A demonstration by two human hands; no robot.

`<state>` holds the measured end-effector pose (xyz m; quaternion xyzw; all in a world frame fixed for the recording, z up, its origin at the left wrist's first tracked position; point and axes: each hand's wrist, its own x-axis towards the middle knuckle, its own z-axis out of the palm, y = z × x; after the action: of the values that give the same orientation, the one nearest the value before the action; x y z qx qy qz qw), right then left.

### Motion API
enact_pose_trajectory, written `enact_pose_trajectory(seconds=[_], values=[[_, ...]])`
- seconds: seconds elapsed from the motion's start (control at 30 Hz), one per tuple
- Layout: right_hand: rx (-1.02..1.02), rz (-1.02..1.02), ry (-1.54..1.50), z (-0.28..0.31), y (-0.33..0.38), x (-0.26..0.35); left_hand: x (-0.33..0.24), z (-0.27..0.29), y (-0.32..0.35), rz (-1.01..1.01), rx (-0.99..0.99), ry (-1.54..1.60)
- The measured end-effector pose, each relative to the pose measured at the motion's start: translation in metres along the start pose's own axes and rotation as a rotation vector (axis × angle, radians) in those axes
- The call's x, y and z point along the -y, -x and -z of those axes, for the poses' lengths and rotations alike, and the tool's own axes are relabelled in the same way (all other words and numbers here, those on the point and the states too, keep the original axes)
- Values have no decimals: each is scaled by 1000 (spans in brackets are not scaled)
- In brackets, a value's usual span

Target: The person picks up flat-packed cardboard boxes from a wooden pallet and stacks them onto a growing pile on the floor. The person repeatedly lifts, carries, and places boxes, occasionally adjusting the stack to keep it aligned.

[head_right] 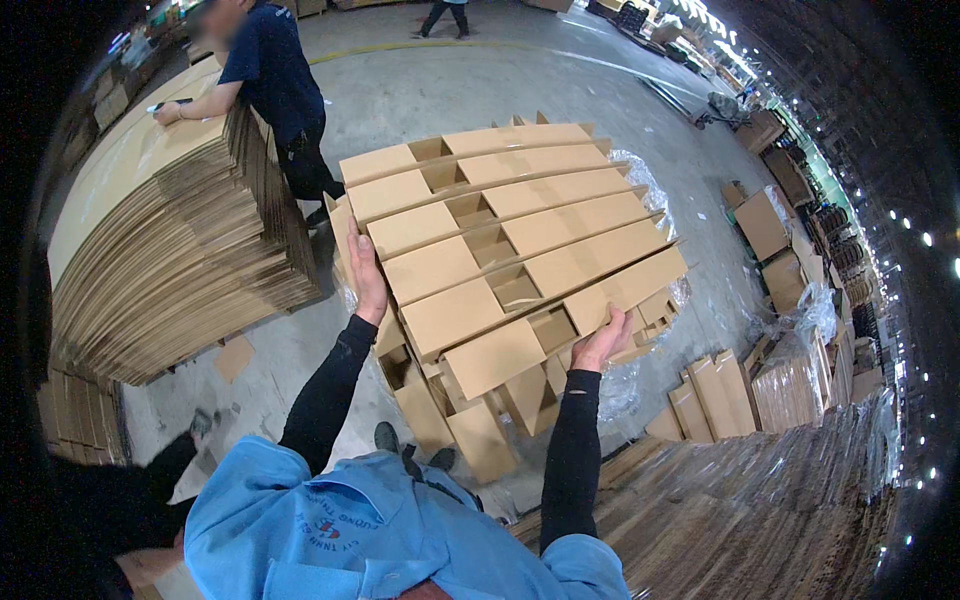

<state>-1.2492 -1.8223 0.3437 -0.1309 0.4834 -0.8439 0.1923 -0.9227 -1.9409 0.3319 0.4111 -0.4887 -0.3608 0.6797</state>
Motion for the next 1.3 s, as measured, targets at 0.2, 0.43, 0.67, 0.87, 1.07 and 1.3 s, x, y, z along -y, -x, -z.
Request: enact_pose_trajectory(seconds=[0.2, 0.43, 0.67, 0.87, 1.07, 1.3], values=[[-10, 59, 22, -1, -13, -8, 6, -4, -1, 14, 0, 44], [-47, 41, 1, -9, -21, -18, 10, -14, -7, -26, -24, -19], [-35, 88, -10, -4, -26, -44, 29, -11, -17, 29, 24, 115], [-88, 87, -57, -7, -13, -50, 37, -13, -15, 38, 62, 215], [-85, 69, -88, -17, -2, -34, 70, -11, -23, -39, -93, 219], [-45, 104, -94, -16, -3, -43, 52, -14, -30, -77, -157, 72]])
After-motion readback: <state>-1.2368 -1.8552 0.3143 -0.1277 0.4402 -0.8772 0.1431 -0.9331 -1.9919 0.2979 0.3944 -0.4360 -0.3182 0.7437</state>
